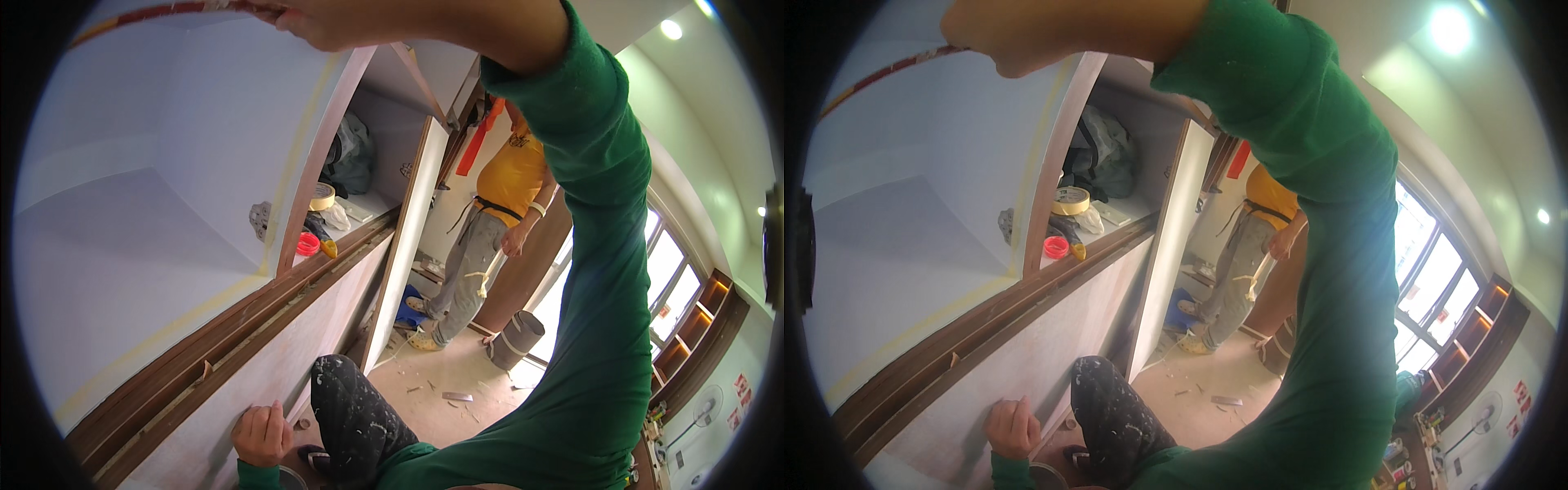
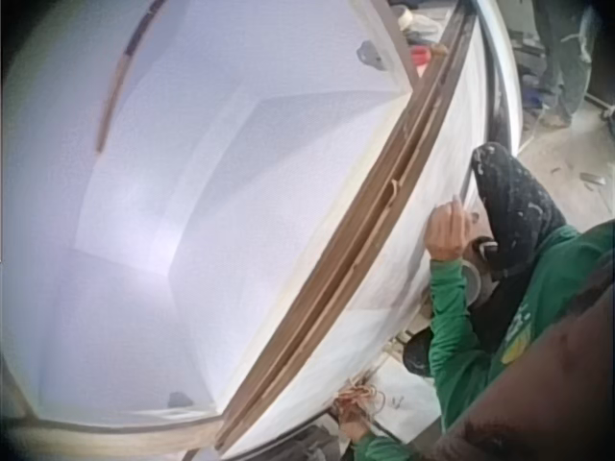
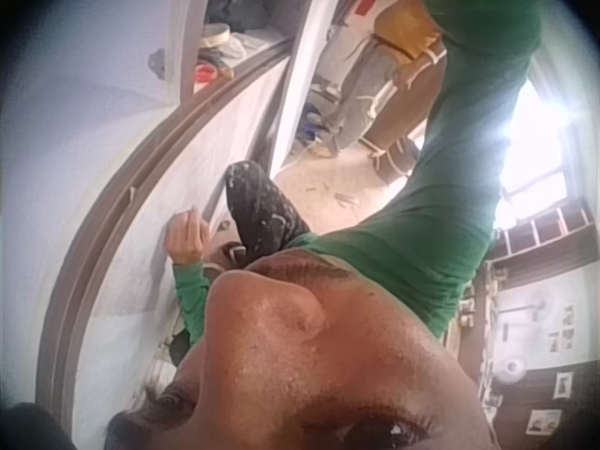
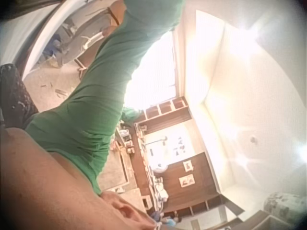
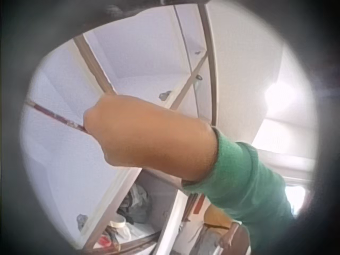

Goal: The person paints the edges of a wooden ceiling structure using a small brush and a container of white paint. They repeatedly dip the brush into the paint and apply it to the trim while another worker is visible in the background.

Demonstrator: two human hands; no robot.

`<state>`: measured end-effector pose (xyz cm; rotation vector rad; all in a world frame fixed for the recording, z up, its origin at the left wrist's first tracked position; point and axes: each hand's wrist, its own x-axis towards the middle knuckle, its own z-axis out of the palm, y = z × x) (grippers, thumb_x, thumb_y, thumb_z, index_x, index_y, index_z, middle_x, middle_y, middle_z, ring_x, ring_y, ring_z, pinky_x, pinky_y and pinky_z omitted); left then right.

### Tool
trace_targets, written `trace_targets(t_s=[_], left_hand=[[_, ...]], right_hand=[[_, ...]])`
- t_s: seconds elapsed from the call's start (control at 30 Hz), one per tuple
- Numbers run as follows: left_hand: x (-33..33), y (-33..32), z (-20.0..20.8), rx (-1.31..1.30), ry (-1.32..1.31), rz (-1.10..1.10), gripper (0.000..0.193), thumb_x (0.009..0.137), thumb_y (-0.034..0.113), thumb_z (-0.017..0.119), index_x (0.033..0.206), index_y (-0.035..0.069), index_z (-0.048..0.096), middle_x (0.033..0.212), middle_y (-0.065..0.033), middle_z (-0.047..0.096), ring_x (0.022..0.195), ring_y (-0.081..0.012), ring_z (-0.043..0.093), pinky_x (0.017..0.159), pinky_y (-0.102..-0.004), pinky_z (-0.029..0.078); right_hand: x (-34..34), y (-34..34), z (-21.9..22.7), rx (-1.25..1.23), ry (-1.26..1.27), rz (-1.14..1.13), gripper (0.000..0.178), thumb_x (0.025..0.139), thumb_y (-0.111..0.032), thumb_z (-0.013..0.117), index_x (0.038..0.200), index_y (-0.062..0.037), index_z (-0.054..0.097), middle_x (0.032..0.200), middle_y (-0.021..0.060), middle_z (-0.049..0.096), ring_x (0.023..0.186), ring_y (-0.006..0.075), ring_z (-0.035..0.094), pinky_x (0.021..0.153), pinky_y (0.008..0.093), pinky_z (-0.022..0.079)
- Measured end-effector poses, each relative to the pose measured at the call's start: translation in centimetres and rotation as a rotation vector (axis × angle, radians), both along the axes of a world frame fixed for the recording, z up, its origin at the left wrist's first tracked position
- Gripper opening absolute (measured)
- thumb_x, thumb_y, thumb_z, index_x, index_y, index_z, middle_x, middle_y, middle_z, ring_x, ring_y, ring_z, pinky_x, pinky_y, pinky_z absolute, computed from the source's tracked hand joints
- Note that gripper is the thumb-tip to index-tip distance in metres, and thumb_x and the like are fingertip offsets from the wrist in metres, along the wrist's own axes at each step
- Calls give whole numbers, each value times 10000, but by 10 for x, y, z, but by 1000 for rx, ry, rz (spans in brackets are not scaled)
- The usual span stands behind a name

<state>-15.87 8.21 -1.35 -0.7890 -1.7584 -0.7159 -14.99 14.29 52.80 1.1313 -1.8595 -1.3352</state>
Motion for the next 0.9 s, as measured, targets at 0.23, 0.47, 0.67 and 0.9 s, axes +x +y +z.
trace_targets(t_s=[0.23,0.47,0.67,0.9], left_hand=[[2,-1,0,-1,5,4,285,813,69,673,1073,-31,734,880,-125,650,788,-309,678,699,-414,605],[2,-1,1,-1,-12,6,291,805,63,680,1077,-25,735,884,-126,654,791,-312,681,712,-415,611],[4,0,0,19,-41,-23,273,820,57,664,1075,-21,719,891,-149,648,791,-353,667,708,-459,590],[3,1,-2,30,-55,-37,255,831,59,655,1067,-21,714,882,-154,648,778,-368,661,702,-480,582]], right_hand=[[10,-7,-13,-40,-197,-56,132,759,59,647,862,106,714,845,314,699,792,454,713,719,462,573],[7,-18,-48,-68,-19,-124,124,754,62,641,854,108,698,853,315,689,802,461,701,721,467,569],[-12,-8,-49,-14,-242,0,122,765,48,648,865,104,691,875,312,677,832,462,694,742,459,565],[-18,-8,-28,-254,-359,-84,115,839,-17,647,835,92,682,776,270,688,709,446,677,700,456,554]])
